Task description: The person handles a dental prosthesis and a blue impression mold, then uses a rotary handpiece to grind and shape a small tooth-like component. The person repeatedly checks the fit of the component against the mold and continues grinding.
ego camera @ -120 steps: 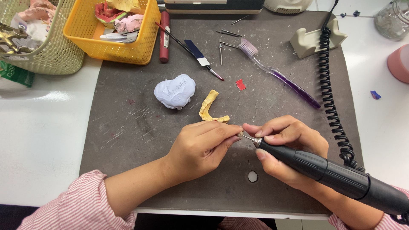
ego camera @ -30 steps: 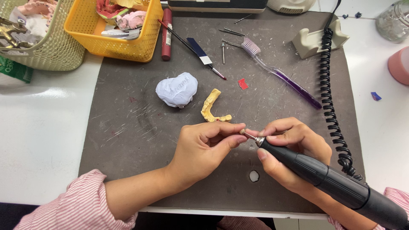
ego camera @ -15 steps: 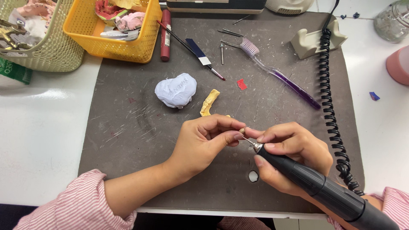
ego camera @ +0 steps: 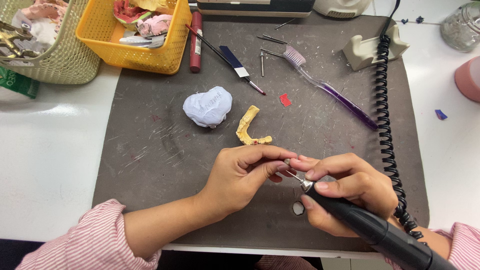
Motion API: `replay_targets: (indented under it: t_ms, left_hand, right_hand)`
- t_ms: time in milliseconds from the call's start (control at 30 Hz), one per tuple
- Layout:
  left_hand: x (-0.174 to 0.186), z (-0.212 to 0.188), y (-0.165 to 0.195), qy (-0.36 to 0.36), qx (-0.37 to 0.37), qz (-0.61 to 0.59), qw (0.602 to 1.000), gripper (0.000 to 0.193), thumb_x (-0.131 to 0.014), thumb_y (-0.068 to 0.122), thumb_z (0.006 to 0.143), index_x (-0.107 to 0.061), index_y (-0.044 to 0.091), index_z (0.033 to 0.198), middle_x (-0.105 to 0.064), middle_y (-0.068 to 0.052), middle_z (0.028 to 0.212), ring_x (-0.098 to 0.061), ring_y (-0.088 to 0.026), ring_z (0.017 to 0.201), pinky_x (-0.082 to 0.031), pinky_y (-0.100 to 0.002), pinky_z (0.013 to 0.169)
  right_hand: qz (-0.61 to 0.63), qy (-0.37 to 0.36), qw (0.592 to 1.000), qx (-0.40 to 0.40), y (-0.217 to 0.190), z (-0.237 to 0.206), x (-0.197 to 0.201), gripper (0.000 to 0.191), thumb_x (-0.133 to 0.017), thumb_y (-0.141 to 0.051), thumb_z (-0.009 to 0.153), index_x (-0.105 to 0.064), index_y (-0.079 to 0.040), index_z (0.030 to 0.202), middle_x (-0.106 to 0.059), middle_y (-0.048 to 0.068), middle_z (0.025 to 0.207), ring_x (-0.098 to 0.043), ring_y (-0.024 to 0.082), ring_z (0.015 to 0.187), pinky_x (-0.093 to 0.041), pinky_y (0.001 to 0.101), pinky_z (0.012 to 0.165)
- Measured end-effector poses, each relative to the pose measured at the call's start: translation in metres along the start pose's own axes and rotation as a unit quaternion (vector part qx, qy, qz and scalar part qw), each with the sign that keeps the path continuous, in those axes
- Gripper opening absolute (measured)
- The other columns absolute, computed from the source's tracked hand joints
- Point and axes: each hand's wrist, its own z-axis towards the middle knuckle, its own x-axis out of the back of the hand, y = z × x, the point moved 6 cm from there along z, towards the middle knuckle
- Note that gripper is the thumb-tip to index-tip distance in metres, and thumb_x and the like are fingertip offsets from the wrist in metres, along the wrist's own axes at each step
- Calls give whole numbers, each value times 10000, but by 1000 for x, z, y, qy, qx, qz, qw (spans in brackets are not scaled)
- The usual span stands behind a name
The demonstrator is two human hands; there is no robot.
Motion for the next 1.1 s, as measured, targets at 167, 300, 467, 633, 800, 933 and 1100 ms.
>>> replay_targets:
  t_ms: [167, 300, 467, 633, 800, 933, 1100]
  left_hand:
    - [3, -2, 21, 1, -131, 149, 980, 178, -664, 25, 1015, -711, 19, 1186, -774, -81, 1053, -780, -161, 966, -625, -273, 826]
    - [2, -5, 36, 4, -239, 238, 942, 210, -741, 12, 966, -681, 28, 1166, -742, -90, 1040, -755, -241, 956, -595, -332, 828]
    - [1, -7, 44, -7, -273, 286, 918, 209, -756, 24, 954, -669, 27, 1145, -725, -107, 1029, -730, -286, 941, -579, -368, 815]
    - [0, -7, 49, -8, -280, 315, 907, 207, -762, 48, 953, -665, 30, 1135, -714, -110, 1009, -722, -298, 928, -579, -383, 808]
    - [-1, -8, 51, -7, -286, 329, 900, 193, -758, 57, 956, -661, 33, 1121, -711, -105, 1004, -722, -298, 925, -581, -388, 810]
    - [0, -7, 51, -13, -278, 332, 901, 183, -761, 58, 950, -670, 38, 1108, -713, -100, 989, -725, -293, 912, -576, -385, 794]
    - [0, -7, 51, -11, -276, 340, 899, 182, -764, 69, 948, -674, 38, 1102, -715, -98, 987, -725, -293, 909, -576, -386, 797]
  right_hand:
    - [153, 16, 986, -64, 21, -8, 13, 303, -735, 36, 905, -550, -65, 1123, -624, 142, 1141, -729, 325, 1167, -601, 490, 1119]
    - [251, 5, 961, -114, 39, -12, 16, 250, -702, 46, 930, -570, -42, 1123, -626, 173, 1188, -717, 333, 1175, -582, 562, 1168]
    - [304, -15, 944, -127, 49, -9, 17, 225, -695, 59, 945, -583, -26, 1120, -640, 193, 1119, -695, 298, 1140, -579, 565, 1166]
    - [246, -29, 961, -126, 47, -5, 18, 218, -705, 60, 897, -584, -24, 1057, -651, 199, 1141, -725, 345, 1184, -588, 528, 1136]
    - [207, -38, 972, -100, 38, 0, 17, 241, -726, 59, 877, -578, -30, 1045, -648, 180, 1141, -732, 321, 1132, -608, 522, 1141]
    - [198, -43, 973, -107, 35, 3, 17, 237, -730, 58, 867, -579, -33, 1025, -656, 184, 1134, -743, 351, 1177, -620, 508, 1113]
    - [154, -48, 983, -85, 32, 8, 15, 234, -747, 36, 845, -579, -35, 993, -674, 177, 1109, -763, 349, 1132, -650, 470, 1054]
